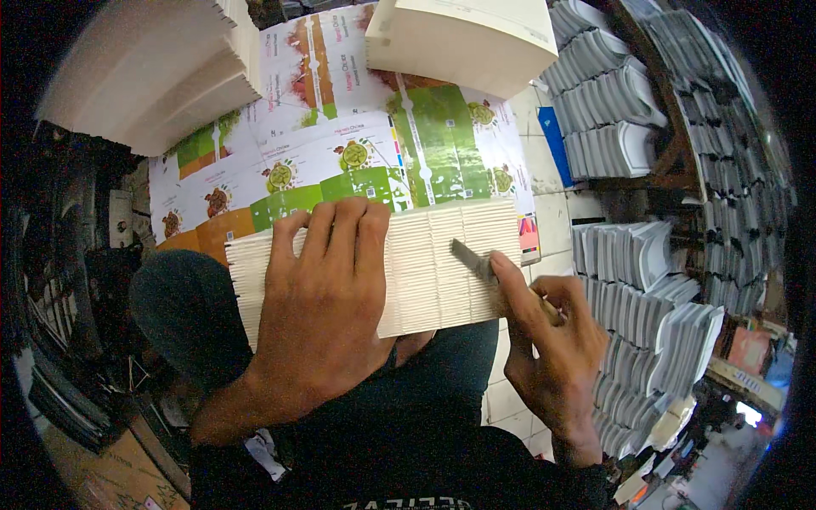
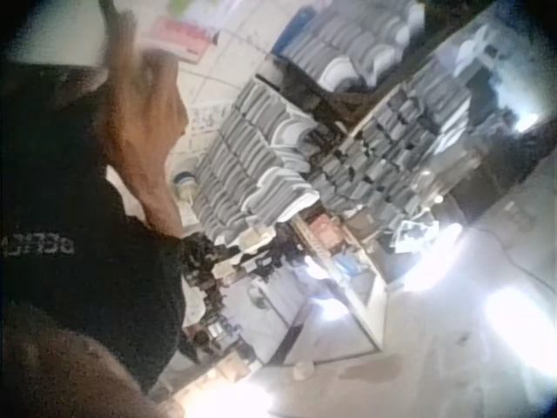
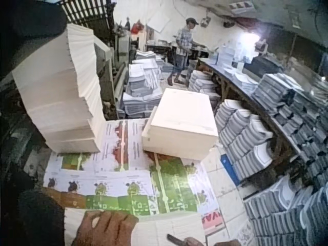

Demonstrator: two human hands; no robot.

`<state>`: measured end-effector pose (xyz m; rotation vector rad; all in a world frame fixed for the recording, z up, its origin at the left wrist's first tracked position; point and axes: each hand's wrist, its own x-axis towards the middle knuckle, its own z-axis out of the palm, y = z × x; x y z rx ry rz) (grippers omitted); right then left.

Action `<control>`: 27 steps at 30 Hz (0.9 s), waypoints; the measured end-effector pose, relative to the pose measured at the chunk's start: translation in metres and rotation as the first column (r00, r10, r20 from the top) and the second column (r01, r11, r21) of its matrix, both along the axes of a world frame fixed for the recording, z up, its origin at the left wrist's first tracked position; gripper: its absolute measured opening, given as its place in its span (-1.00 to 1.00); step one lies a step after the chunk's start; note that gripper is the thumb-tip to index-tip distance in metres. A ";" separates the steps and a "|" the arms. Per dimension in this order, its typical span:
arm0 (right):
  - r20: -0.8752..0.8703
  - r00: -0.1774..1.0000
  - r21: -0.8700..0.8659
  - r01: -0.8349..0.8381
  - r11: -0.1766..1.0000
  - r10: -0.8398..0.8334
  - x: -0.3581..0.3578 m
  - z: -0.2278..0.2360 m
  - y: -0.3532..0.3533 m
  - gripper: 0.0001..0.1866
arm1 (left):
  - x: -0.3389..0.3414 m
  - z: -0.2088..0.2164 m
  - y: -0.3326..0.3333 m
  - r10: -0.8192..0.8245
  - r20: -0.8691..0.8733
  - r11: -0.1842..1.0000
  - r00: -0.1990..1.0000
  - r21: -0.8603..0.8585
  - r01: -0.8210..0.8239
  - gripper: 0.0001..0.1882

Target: The person carries a stack of paper to a work table, sits down, and cuts along the glued edges of the paper stacks using a blade to separate the pads by hand.

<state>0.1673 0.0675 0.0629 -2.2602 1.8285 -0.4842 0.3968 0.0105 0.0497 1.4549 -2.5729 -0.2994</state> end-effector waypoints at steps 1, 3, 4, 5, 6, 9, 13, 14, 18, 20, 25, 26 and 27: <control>-0.006 1.000 -0.013 0.007 1.000 -0.007 0.000 -0.001 -0.003 -0.35 | 0.000 0.001 0.002 0.002 0.007 1.000 1.000 0.014 -0.002 0.01; 0.043 0.999 -0.006 0.028 1.000 -0.028 0.003 -0.001 -0.009 -0.36 | 0.003 -0.001 0.002 0.006 0.013 1.000 1.000 0.028 -0.006 0.02; 0.087 0.995 0.003 0.051 0.999 -0.051 0.002 0.001 -0.010 -0.37 | 0.001 -0.002 0.002 0.010 0.004 1.000 1.000 0.010 -0.010 0.02; 0.082 0.995 0.003 0.051 0.999 -0.051 0.002 0.005 -0.009 -0.37 | 0.001 -0.002 0.001 0.015 -0.005 1.000 1.000 -0.008 -0.015 0.03; 0.068 0.996 0.032 0.049 0.998 -0.051 0.001 0.011 -0.007 -0.37 | 0.000 -0.002 0.000 0.015 -0.010 1.000 1.000 -0.007 -0.015 0.03; 0.046 0.998 0.080 0.027 0.996 -0.031 -0.001 0.015 -0.006 -0.38 | 0.000 -0.003 0.000 0.023 -0.012 1.000 1.000 0.000 -0.023 0.06; 0.047 0.999 0.084 0.001 0.996 -0.005 -0.002 0.013 -0.006 -0.38 | 0.002 -0.003 0.000 0.012 -0.002 1.000 1.000 0.008 -0.012 0.06; 0.049 0.999 0.082 0.000 0.997 -0.004 -0.002 0.012 -0.007 -0.38 | 0.003 -0.002 0.000 0.002 0.000 1.000 1.000 0.016 -0.002 0.06; 0.020 1.000 0.019 -0.004 1.000 0.004 -0.001 0.002 -0.011 -0.35 | 0.000 0.001 0.001 0.001 0.029 1.000 1.000 -0.002 -0.001 0.04; 0.034 0.999 0.004 -0.001 1.000 0.001 0.001 0.000 -0.016 -0.34 | 0.000 0.000 0.001 0.004 0.033 1.000 0.999 0.011 -0.005 0.03; 0.047 0.999 0.074 0.024 0.997 -0.027 -0.001 0.011 -0.017 -0.30 | 0.000 -0.001 0.001 0.007 0.009 1.000 1.000 0.013 -0.007 0.02; 0.049 0.999 0.074 0.020 0.997 -0.024 0.000 0.011 -0.016 -0.30 | 0.001 -0.001 0.001 0.007 0.000 1.000 1.000 0.016 -0.007 0.02; 0.052 0.999 0.087 0.003 0.996 -0.007 0.000 0.011 -0.016 -0.30 | 0.002 0.000 0.001 0.010 0.003 1.000 1.000 0.017 -0.010 0.02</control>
